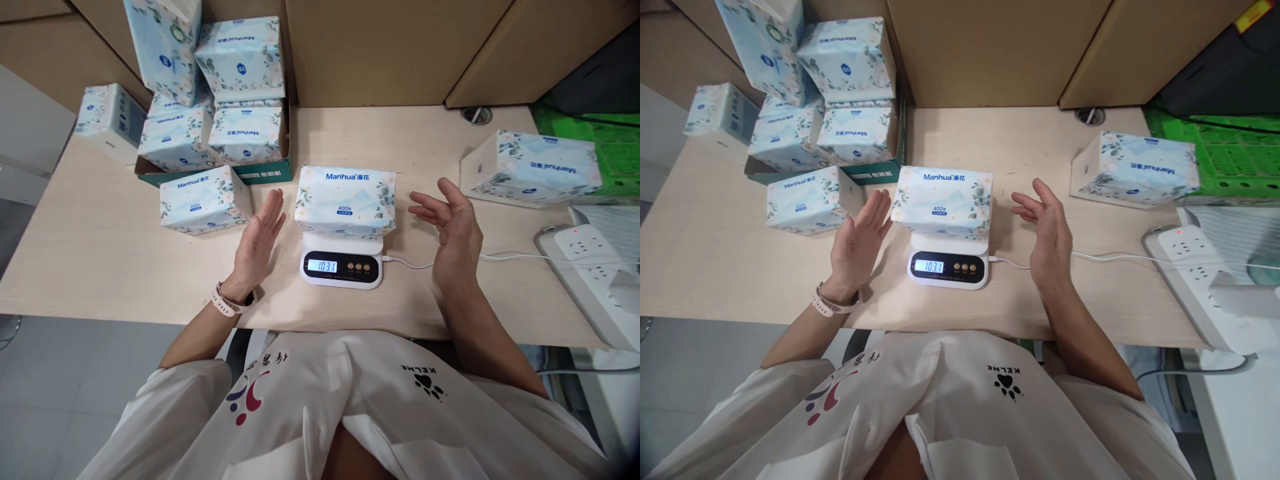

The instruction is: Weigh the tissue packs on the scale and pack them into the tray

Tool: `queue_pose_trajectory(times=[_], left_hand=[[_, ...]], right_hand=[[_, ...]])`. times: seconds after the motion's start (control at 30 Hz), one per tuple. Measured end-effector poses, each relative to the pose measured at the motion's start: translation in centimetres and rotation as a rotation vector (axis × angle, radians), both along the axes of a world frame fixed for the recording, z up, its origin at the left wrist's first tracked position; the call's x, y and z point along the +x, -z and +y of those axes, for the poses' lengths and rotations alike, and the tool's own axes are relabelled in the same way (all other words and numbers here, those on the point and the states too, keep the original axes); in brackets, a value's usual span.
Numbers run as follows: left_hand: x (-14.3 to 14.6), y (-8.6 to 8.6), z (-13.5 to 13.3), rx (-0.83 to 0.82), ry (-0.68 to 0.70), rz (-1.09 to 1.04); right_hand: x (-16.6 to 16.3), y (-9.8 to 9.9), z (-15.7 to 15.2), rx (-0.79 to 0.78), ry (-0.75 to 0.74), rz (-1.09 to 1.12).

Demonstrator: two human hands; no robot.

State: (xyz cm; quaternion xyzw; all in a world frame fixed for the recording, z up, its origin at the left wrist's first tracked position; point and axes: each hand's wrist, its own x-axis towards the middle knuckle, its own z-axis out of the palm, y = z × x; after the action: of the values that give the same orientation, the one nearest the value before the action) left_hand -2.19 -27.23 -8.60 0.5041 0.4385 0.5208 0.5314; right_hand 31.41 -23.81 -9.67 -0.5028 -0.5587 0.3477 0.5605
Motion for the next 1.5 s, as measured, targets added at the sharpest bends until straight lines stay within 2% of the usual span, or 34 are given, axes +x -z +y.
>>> queue_pose_trajectory(times=[0.23, 0.97, 1.27, 1.5], left_hand=[[0.04, -0.20, 0.01, -0.015, -0.003, 0.027], [0.09, -0.62, -0.17, 0.002, 0.011, 0.025], [0.03, -0.38, -0.15, 0.017, 0.010, 0.022], [0.09, -0.48, -0.15, 0.004, 0.003, 0.043]], right_hand=[[-0.41, -0.62, -0.48, -0.009, -0.017, -0.019], [-0.46, -0.66, -0.61, -0.018, -0.041, -0.022], [-0.41, -0.40, -0.63, 0.023, -0.073, -0.015], [-0.27, -0.56, -0.72, -0.006, -0.106, -0.073]])
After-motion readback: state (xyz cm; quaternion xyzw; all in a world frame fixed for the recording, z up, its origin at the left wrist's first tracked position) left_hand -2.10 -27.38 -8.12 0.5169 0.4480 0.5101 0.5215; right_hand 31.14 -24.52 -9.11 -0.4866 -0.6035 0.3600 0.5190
